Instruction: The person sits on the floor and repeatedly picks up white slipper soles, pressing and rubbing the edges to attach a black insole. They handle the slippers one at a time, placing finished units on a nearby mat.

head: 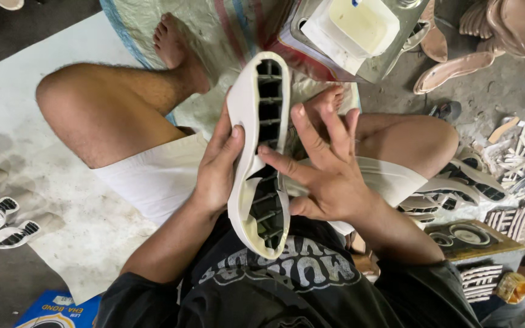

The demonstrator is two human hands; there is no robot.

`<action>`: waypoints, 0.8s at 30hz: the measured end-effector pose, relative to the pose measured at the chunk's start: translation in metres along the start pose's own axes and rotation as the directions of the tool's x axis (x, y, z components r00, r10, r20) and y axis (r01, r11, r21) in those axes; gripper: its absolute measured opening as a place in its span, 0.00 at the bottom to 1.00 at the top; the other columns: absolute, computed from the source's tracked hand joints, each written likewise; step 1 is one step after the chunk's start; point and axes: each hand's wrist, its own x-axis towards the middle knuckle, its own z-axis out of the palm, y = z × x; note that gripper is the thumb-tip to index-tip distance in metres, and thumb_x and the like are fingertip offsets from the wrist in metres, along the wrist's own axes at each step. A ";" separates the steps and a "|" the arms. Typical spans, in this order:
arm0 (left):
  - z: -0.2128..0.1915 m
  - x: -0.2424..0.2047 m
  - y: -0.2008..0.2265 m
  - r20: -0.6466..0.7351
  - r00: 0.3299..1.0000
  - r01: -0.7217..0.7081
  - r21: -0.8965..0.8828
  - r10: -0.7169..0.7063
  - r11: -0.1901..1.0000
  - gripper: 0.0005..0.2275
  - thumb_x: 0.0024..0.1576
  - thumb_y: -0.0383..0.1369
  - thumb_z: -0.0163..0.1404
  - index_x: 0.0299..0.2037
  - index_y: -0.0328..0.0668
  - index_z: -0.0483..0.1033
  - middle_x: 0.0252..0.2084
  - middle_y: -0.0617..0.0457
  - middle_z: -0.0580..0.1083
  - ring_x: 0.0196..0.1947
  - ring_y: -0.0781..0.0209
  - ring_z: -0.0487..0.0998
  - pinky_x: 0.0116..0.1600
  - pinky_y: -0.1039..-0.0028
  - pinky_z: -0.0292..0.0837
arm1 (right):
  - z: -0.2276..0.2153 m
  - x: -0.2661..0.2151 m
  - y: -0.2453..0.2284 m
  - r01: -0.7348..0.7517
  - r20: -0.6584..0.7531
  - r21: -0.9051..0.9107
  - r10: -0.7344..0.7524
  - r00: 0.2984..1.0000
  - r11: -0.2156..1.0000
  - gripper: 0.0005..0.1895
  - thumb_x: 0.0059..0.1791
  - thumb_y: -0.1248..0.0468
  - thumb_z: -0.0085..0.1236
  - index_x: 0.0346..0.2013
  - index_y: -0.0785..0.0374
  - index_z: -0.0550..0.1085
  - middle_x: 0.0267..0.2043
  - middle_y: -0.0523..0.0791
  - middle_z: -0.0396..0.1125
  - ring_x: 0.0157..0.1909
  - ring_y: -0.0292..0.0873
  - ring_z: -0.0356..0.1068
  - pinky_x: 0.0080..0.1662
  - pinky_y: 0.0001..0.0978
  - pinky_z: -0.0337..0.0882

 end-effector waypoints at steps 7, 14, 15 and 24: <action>-0.011 0.001 -0.013 0.032 0.998 0.042 0.086 -0.045 0.995 0.32 0.69 0.39 0.41 0.79 0.40 0.38 0.77 0.43 0.56 0.74 0.53 0.62 0.76 0.63 0.58 | 0.022 0.004 0.020 -0.156 -0.089 0.176 0.173 0.981 0.972 0.46 0.56 0.28 0.18 0.72 0.55 0.64 0.83 0.52 0.30 0.85 0.55 0.20 0.75 0.58 0.16; -0.060 0.001 -0.017 0.321 0.935 0.324 -0.613 -0.147 0.721 0.23 0.79 0.44 0.37 0.70 0.27 0.63 0.62 0.32 0.71 0.57 0.40 0.77 0.62 0.49 0.75 | 0.014 -0.022 0.073 -0.212 -0.149 0.216 0.247 0.957 0.953 0.33 0.62 0.42 0.25 0.57 0.50 0.81 0.82 0.44 0.44 0.83 0.49 0.36 0.78 0.57 0.27; -0.063 0.001 -0.019 0.280 0.939 0.337 -0.618 -0.201 0.710 0.24 0.76 0.44 0.38 0.71 0.29 0.65 0.64 0.34 0.71 0.58 0.42 0.77 0.61 0.47 0.75 | 0.013 -0.019 0.100 -0.330 -0.203 0.141 0.354 0.913 0.933 0.34 0.63 0.44 0.25 0.57 0.50 0.83 0.83 0.44 0.47 0.82 0.50 0.36 0.79 0.56 0.31; -0.045 -0.002 -0.023 0.116 0.949 0.291 -0.679 -0.292 0.674 0.28 0.63 0.45 0.40 0.68 0.31 0.63 0.63 0.37 0.71 0.61 0.43 0.75 0.61 0.43 0.75 | 0.034 -0.012 0.193 -0.472 -0.046 -0.272 0.478 0.877 0.839 0.37 0.68 0.43 0.28 0.38 0.54 0.84 0.82 0.57 0.52 0.80 0.69 0.35 0.71 0.72 0.23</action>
